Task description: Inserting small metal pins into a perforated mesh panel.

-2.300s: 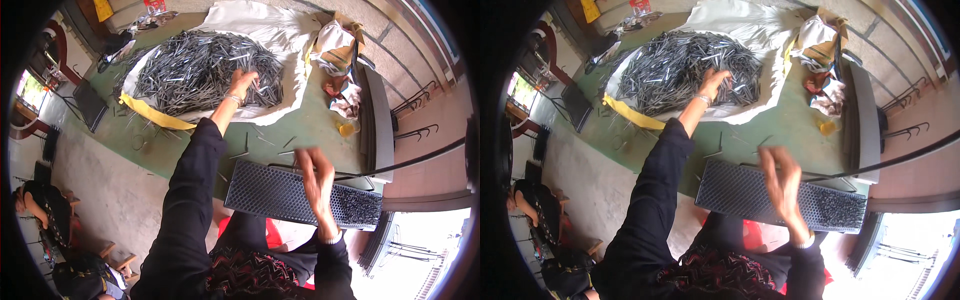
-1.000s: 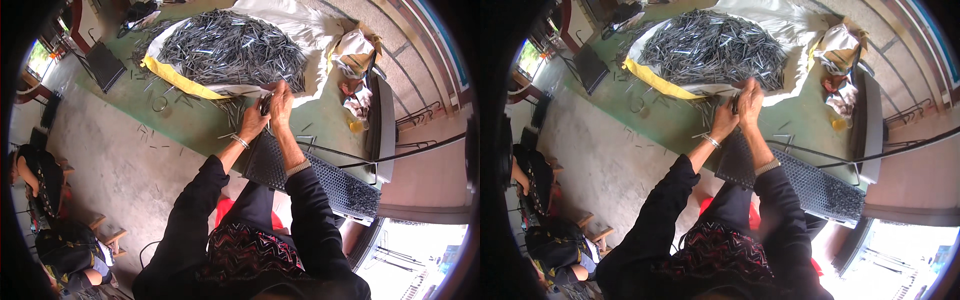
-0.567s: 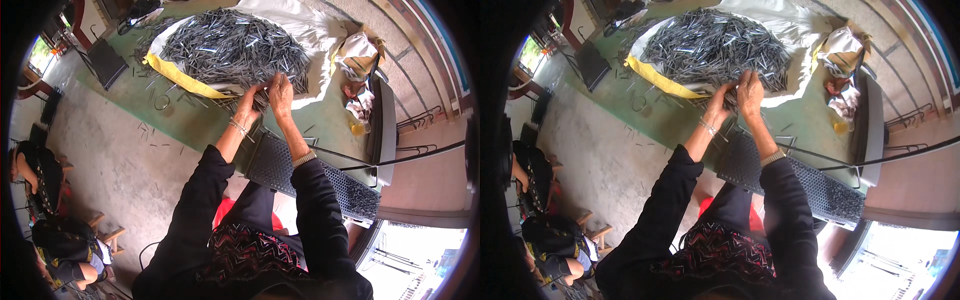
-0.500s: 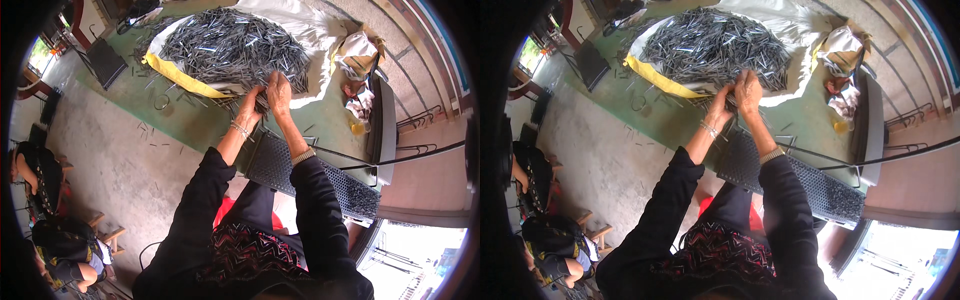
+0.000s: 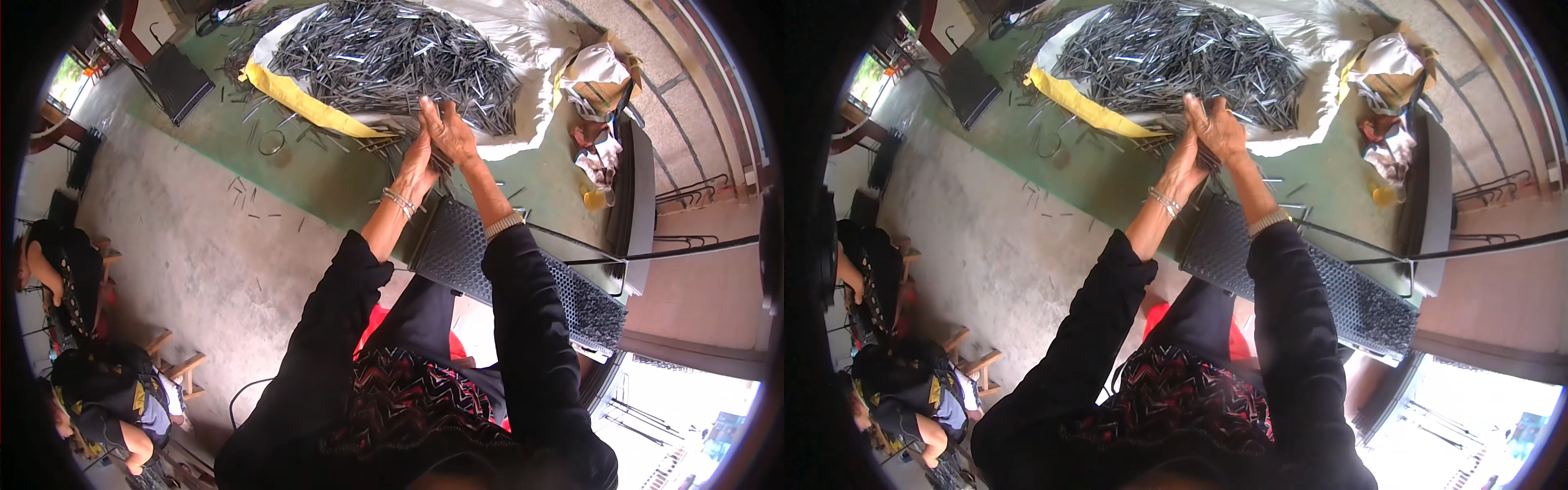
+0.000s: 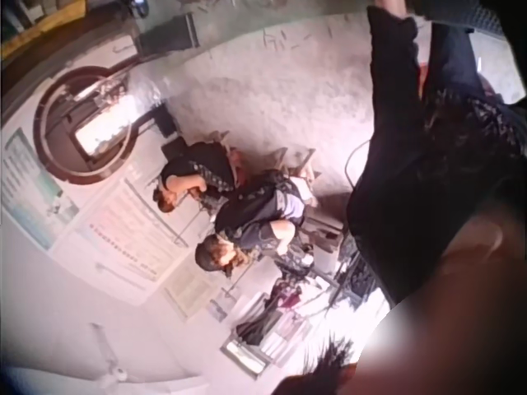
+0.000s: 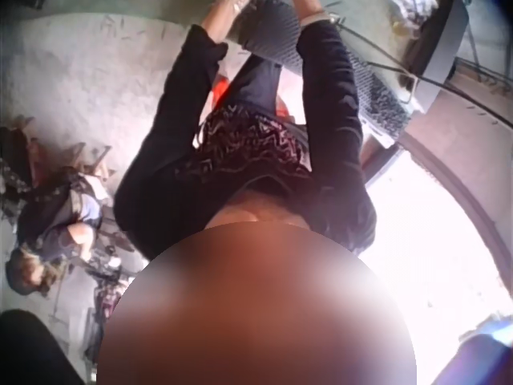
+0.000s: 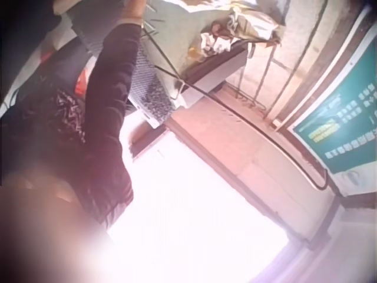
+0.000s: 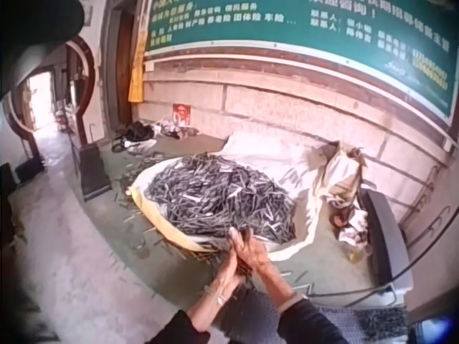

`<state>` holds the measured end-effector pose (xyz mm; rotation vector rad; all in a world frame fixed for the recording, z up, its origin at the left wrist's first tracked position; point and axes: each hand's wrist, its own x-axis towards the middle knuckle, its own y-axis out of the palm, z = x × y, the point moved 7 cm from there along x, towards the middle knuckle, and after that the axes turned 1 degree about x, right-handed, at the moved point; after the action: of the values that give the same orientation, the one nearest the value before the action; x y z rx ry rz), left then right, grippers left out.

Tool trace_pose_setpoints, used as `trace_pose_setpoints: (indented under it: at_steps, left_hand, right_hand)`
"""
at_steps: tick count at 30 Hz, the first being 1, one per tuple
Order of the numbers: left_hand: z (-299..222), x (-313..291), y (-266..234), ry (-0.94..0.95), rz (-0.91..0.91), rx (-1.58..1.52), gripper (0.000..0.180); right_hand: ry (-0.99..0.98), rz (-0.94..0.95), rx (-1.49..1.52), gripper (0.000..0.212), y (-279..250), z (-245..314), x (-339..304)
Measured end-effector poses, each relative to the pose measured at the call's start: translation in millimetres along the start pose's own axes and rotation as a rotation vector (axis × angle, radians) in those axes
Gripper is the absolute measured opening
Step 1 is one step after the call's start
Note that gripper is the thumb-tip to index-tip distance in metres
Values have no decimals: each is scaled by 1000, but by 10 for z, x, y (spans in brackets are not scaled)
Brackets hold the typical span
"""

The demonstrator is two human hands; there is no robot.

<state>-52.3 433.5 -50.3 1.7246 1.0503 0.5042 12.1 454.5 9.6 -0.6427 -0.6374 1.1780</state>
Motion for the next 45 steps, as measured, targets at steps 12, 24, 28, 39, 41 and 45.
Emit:
trace_pose_setpoints:
  at_steps: [12, 24, 28, 39, 41, 45]
  left_hand:
    - [-493, 115, -76, -2, -49, 313, 16]
    - [-1155, -265, -27, 409, -101, 800, 12]
    - [-1106, -488, -183, 468, -242, 885, 14]
    - [-694, -792, -163, 730, -284, 1372, 20]
    - [-693, -832, -123, 809, -241, 1324, 19]
    - [-505, -890, -200, 756, -206, 1299, 35]
  right_hand:
    - [95, -266, -172, 38, -273, -217, -118]
    - [-715, 628, -590, 63, 962, 475, -1457]
    - [-573, 559, -767, 72, 683, -91, -874]
    - [-166, 42, 547, 79, 126, 586, -773]
    - [-179, -84, 629, 61, 119, 781, -867]
    - [-30, -92, 560, 28, 359, 450, -888]
